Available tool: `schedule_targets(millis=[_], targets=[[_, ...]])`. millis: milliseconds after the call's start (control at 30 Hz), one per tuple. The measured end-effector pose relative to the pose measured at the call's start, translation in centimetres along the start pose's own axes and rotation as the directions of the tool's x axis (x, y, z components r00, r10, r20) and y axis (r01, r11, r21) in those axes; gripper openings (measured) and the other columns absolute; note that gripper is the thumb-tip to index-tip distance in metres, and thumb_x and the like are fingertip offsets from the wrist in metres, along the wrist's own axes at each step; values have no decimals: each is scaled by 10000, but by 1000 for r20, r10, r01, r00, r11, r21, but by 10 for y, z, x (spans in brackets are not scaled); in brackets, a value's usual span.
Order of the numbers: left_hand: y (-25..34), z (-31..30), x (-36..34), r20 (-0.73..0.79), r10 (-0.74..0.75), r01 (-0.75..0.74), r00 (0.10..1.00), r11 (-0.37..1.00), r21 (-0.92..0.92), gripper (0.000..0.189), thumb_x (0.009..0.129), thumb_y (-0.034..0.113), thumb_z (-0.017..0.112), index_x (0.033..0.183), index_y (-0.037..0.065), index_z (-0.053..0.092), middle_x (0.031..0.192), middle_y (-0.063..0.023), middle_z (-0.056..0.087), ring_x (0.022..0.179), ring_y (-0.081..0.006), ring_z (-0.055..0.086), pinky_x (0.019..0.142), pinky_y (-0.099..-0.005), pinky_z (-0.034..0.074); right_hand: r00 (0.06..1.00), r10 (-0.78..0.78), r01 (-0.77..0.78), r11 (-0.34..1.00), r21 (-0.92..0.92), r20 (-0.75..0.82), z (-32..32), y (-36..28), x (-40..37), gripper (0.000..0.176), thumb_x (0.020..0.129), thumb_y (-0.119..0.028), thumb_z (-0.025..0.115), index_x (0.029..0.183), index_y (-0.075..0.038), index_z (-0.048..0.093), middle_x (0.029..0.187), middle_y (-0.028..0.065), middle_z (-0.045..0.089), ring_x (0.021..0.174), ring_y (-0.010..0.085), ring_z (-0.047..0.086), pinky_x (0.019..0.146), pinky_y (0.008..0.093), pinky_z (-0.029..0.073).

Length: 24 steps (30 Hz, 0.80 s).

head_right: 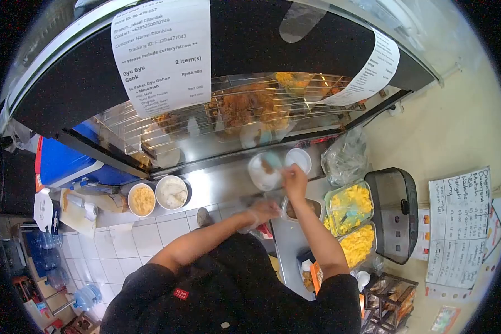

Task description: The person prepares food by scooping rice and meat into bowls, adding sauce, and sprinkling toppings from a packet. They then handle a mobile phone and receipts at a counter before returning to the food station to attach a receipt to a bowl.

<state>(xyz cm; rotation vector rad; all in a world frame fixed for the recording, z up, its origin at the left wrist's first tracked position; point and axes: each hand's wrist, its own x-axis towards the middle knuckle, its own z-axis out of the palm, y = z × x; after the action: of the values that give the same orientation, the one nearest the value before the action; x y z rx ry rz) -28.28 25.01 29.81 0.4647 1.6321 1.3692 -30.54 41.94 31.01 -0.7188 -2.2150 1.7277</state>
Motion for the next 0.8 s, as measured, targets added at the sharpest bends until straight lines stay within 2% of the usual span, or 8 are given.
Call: schedule_targets(millis=[100,133,200,433,633,700,733,800], targets=[[-10,4,9,-11,14,-14,1000,998,57,342,774,353,671,910,44,616,881,-68,631,816,-175,557,747,-330,454,935,-317,352,795,-494,157,9,-8,-4,71,842,-71,661,850,-26,607,817,85,668,570,165,616,503,313,454],[-9,3,9,-11,16,-15,1000,998,57,342,774,353,671,910,44,616,881,-68,631,816,-175,557,747,-330,454,935,-318,353,794,-494,156,10,-15,-6,71,842,-71,661,850,-26,607,817,85,668,570,165,616,503,313,454],[-7,1,8,3,10,-10,1000,994,106,397,773,394,659,942,39,611,900,-100,635,834,-212,570,760,-346,457,803,-485,578,489,-653,348,8,-29,-10,39,835,-61,641,850,-38,613,891,99,666,687,273,641,584,344,485],[-23,5,19,3,99,-99,995,988,122,438,775,427,632,927,17,616,922,-162,638,859,-273,597,771,-377,462,810,-494,578,575,-579,317,-2,-50,-22,18,835,-47,622,848,-39,613,906,107,654,782,327,627,641,359,490],[-8,1,10,14,28,-29,1000,997,67,406,772,400,639,917,22,622,870,-143,648,801,-251,607,734,-373,471,836,-517,535,692,-485,185,-15,-39,-19,94,843,-64,655,832,-1,587,861,88,668,678,195,631,584,293,476],[-4,0,8,32,-1,-1,999,999,42,366,774,372,638,910,33,623,837,-110,640,764,-218,591,712,-358,470,997,-76,74,994,-77,-22,-16,-43,-23,107,850,-94,681,839,-32,594,834,43,660,658,100,592,527,247,443],[-2,0,7,37,-5,3,999,999,43,366,774,372,638,910,33,623,837,-110,640,764,-218,591,712,-358,470,997,-71,68,995,-76,-27,-18,-42,-24,107,850,-94,681,839,-32,594,834,43,660,658,100,592,527,247,443],[1,1,5,9,22,-23,1000,998,62,330,779,349,638,901,42,621,810,-78,619,734,-194,566,685,-347,464,956,259,-198,916,350,-136,-27,-41,-22,46,865,-107,622,908,-108,605,793,-7,628,615,92,577,533,230,436]])
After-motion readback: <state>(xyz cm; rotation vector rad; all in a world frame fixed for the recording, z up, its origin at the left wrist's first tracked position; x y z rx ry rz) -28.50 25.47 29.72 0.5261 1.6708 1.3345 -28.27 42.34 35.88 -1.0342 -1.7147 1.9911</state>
